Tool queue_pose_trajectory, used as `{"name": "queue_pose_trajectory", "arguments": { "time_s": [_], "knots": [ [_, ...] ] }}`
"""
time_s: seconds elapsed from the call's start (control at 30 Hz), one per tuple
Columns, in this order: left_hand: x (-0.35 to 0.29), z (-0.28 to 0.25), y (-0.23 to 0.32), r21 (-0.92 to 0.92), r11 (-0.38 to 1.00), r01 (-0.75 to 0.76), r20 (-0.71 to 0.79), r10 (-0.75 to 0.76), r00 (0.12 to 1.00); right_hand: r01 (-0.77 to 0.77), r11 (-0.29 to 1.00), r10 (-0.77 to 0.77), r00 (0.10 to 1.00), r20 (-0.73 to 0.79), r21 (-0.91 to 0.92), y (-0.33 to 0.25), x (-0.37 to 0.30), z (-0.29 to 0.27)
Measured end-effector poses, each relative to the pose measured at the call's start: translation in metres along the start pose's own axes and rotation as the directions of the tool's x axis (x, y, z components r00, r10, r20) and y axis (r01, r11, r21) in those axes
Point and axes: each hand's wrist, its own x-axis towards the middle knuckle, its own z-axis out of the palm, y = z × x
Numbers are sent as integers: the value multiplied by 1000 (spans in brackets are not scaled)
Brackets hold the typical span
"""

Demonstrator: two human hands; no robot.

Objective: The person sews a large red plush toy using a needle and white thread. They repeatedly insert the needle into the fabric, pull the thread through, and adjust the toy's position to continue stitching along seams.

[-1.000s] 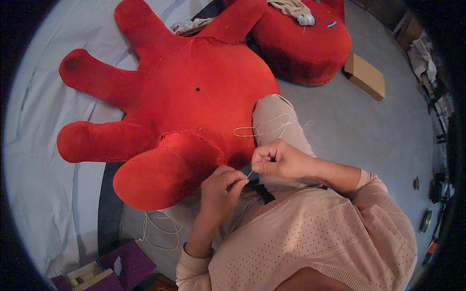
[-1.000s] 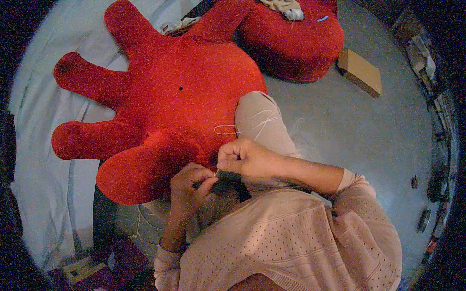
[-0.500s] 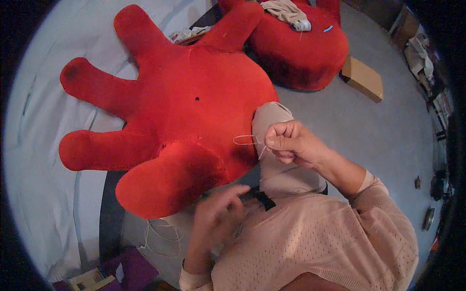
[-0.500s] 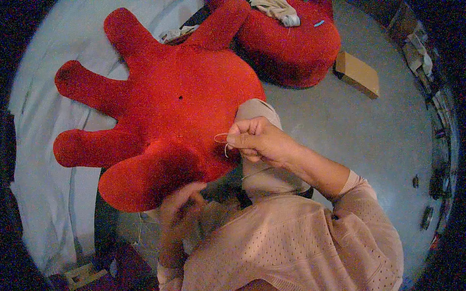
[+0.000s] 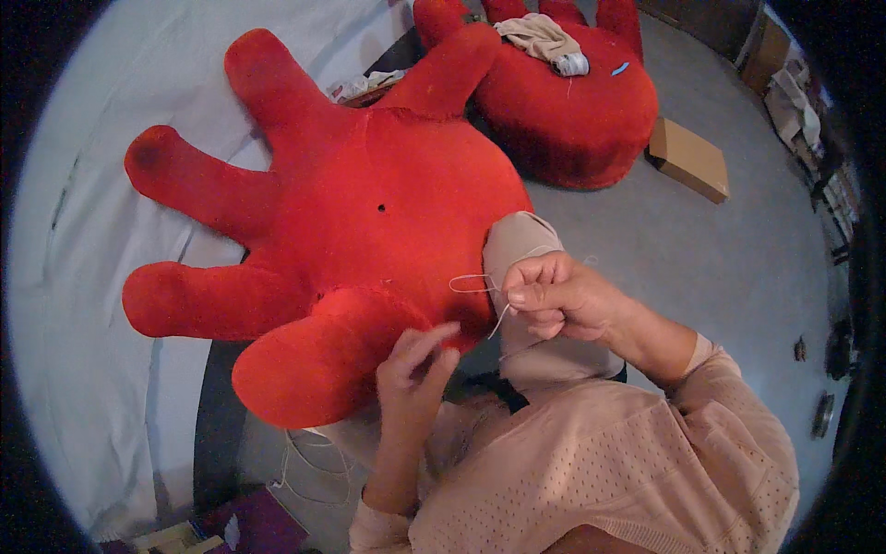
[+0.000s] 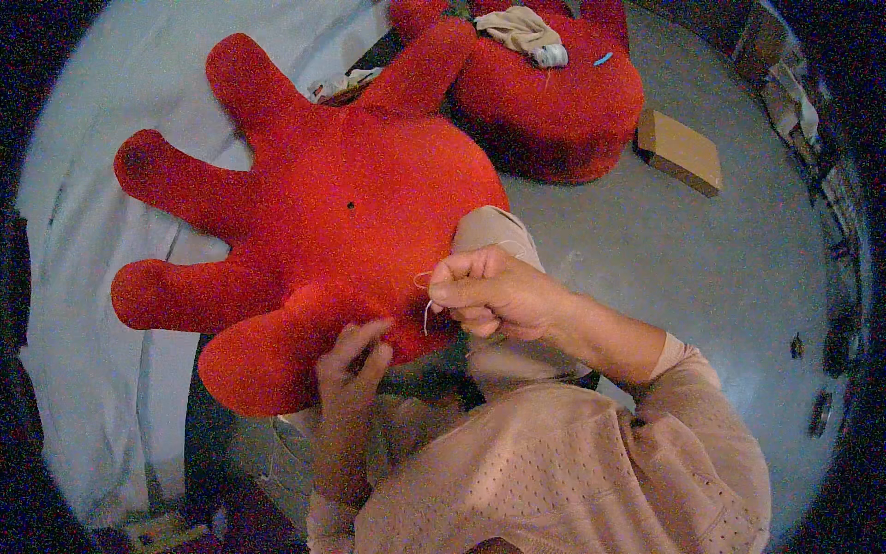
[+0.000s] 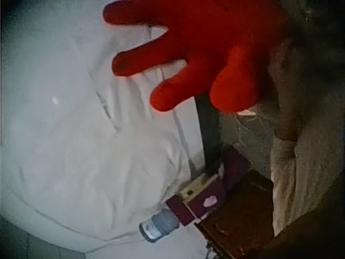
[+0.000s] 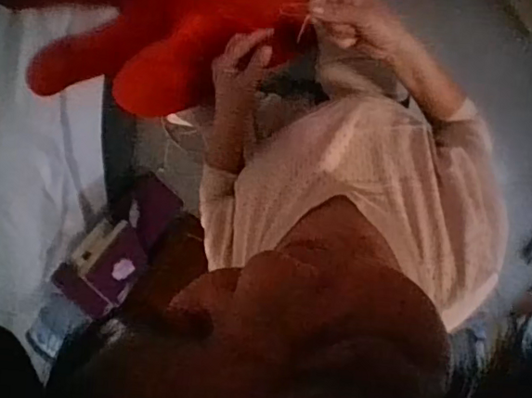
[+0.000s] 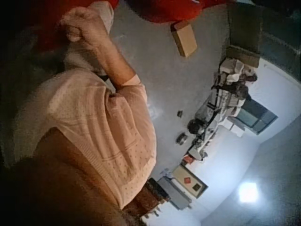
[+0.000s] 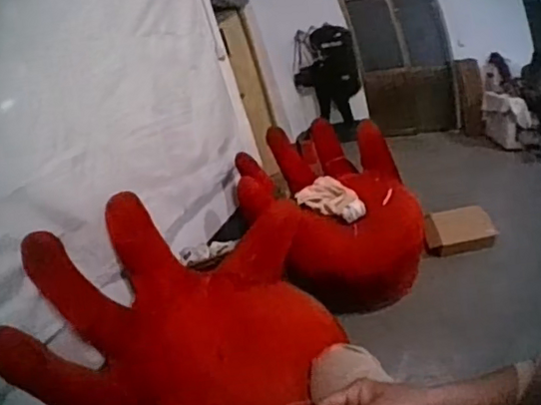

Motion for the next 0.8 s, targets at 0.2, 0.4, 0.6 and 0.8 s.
{"name": "queue_pose_trajectory", "arguments": {
  "time_s": [0.2,0.4,0.6,0.8],
  "knots": [
    [8,17,-11,-173,980,102,268,-52,962,4,1000,-5,1000,18,21,6,3,-5],
    [2,14,-14,-194,975,112,258,-59,964,8,1000,-8,1000,15,26,6,0,-7],
    [-2,13,-13,-182,978,101,246,-54,968,13,1000,-13,1000,-7,20,5,1,-2],
    [-8,10,-22,-544,791,279,216,-190,958,84,849,-178,975,-133,-521,9,-1,6]
  ]
}}
